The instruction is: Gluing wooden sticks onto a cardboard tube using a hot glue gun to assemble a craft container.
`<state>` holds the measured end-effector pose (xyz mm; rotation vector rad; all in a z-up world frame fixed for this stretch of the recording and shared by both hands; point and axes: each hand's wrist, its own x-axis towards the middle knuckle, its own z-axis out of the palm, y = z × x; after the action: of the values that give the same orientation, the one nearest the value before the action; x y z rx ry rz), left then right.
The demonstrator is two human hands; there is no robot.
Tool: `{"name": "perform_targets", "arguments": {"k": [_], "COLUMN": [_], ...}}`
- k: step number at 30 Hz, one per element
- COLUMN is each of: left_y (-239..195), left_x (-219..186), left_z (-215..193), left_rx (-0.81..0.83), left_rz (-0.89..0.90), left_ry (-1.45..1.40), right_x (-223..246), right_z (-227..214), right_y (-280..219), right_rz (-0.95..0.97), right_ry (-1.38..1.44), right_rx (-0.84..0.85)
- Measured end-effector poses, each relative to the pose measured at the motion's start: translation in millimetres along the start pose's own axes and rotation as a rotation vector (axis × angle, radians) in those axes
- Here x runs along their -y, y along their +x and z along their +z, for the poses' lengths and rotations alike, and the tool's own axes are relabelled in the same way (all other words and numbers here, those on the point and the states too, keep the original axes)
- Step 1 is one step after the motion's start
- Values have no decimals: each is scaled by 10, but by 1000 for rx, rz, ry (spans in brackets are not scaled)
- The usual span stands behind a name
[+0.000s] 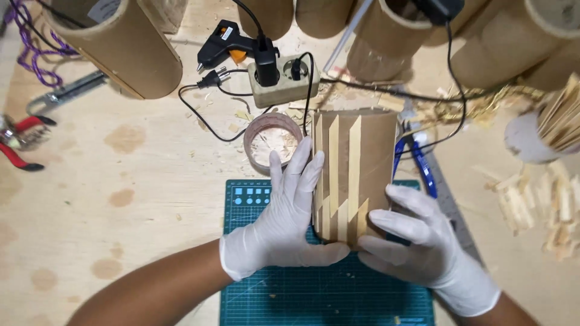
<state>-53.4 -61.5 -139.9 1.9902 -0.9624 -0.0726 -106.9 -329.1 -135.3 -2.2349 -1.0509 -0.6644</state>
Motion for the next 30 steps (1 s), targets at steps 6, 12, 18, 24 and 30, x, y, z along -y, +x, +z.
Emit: {"name": "perform_targets", "arguments": {"k": [6,12,18,24,30], "left_y": [-18,-10,-38,-43,-34], "left_x": [23,-5,36,114,110], "left_z": [27,-18,-7,56,78], "left_rx": [-62,-78,-50,-60,-32], "left_rz": [38,48,27,40,2], "left_ry": [77,138,55,69,79], "right_x": [64,83,87,-8,-64], "right_z": [39,77,37,14,2], "right_y": [28,-23,6,89,-8], "right_rz": [11,61,40,-62,-58], "right_ry": [-103,-144,-160,-54,-25], "right_rx": [19,19,67,60,95]}}
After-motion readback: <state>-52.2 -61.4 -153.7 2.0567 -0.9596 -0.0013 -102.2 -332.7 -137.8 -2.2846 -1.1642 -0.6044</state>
